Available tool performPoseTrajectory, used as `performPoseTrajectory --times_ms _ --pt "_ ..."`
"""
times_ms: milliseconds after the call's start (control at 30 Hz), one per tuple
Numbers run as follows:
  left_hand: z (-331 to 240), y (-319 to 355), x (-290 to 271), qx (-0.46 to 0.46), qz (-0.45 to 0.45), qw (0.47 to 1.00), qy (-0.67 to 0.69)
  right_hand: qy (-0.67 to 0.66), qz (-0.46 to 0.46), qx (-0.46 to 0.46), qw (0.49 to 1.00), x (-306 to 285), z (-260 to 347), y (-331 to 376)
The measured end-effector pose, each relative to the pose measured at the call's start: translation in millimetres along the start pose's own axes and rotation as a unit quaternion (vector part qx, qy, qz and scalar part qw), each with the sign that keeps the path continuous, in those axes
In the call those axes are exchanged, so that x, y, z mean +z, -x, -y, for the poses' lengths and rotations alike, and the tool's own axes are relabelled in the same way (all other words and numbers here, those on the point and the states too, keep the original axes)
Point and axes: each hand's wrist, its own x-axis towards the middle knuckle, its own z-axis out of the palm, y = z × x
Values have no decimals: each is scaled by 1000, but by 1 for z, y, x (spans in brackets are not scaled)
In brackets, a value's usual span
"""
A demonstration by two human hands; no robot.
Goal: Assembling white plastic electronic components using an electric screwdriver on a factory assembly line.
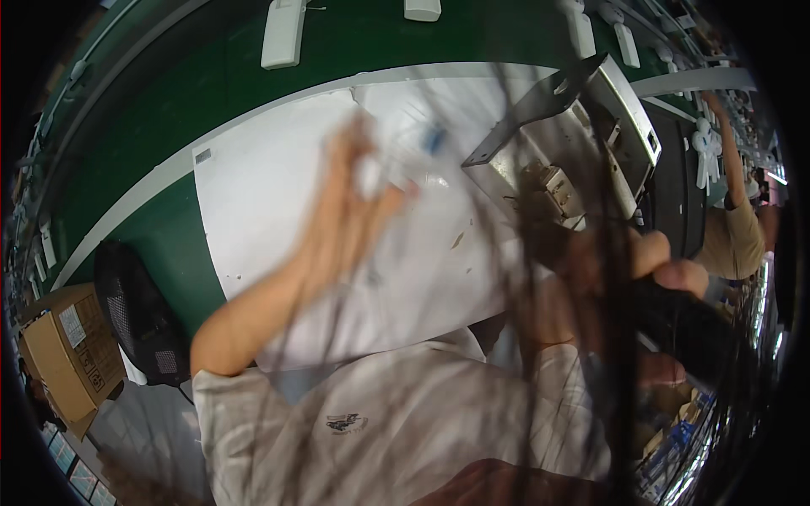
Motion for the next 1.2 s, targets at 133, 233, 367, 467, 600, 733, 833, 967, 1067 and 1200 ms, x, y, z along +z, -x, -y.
performPoseTrajectory --times_ms 133,233,367,467,600,733,833,967,1067,1200 --pt "-12 -90 -149 240 -248 897 -278 127 22 -45 991 -15 26 -16" --pt "11 -138 -248 208 -288 795 -492 174 76 -43 981 -19 23 -25" --pt "1 -165 -194 104 -325 635 -693 100 89 -28 991 -17 15 -22" --pt "-5 -189 -129 149 -272 740 -597 32 28 -11 999 -15 14 -9" --pt "-7 -188 -158 15 -192 728 -658 27 -71 101 992 9 23 -5" --pt "-31 -142 -147 48 -140 973 -179 14 -60 56 997 0 19 -3" --pt "-59 -83 -50 -20 3 986 166 20 -62 7 998 2 38 -8" --pt "-3 4 38 -164 70 903 391 -18 -53 4 998 7 22 3" --pt "0 5 59 -156 124 892 405 -10 -56 14 998 6 21 3" --pt "3 5 56 -130 160 904 376 -17 -56 36 998 5 1 10"
